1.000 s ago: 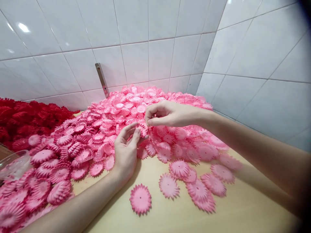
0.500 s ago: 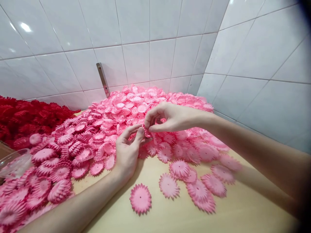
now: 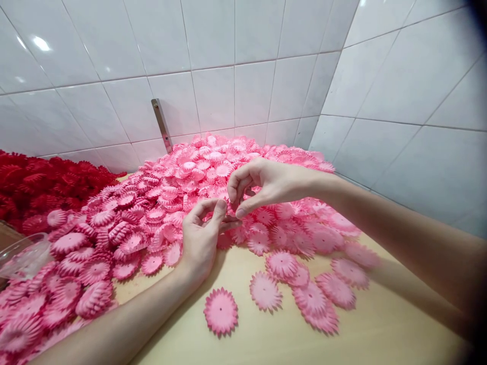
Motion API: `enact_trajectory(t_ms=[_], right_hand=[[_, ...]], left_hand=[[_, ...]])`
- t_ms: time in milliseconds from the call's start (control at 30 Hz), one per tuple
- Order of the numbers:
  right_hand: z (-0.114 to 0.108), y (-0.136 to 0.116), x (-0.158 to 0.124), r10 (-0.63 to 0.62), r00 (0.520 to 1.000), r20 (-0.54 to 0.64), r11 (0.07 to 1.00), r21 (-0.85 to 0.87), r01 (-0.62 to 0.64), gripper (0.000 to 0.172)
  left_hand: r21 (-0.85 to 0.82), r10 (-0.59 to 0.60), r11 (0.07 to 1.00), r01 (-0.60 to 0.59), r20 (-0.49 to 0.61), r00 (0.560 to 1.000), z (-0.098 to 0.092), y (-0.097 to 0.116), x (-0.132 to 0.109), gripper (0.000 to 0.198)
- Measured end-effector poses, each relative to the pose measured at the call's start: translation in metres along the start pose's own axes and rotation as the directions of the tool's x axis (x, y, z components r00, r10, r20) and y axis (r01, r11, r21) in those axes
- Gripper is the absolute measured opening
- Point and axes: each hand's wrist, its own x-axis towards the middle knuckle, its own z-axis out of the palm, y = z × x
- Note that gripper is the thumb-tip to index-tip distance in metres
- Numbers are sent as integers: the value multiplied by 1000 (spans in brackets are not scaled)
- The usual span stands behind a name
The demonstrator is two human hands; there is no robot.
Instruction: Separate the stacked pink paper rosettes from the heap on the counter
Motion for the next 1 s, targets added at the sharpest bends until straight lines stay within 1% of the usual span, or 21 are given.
enact_trajectory(t_ms=[167,333,400,500,600,767,1000], right_hand=[[-1,-2,-1,-5,1000,6,997,71,4,16],[0,-1,0,-18,999,-42,996,83,22,9],[-1,-1,0,-24,998,-60,995,99,30,10],[-2,-1,-1,-30,997,-70,992,123,39,16],[-4,0,-2,-30,998,-48,990,137,36,20],[-7,4,-2,-8,999,32,971,237,0,22],[-8,5,-2,17,998,64,954,297,-35,20]], left_hand=[[17,-42,999,42,-5,999,1,1,-1,26],[-17,6,1000,-5,30,1000,0,0,-1,23],[-11,4,1000,-3,52,999,-1,-1,-2,22],[-2,-19,1000,20,63,998,-2,-1,-3,22],[32,-37,999,34,83,996,-1,-1,-4,20],[109,-16,994,2,133,991,0,3,-5,16],[163,-1,986,-21,138,990,0,3,-6,17]])
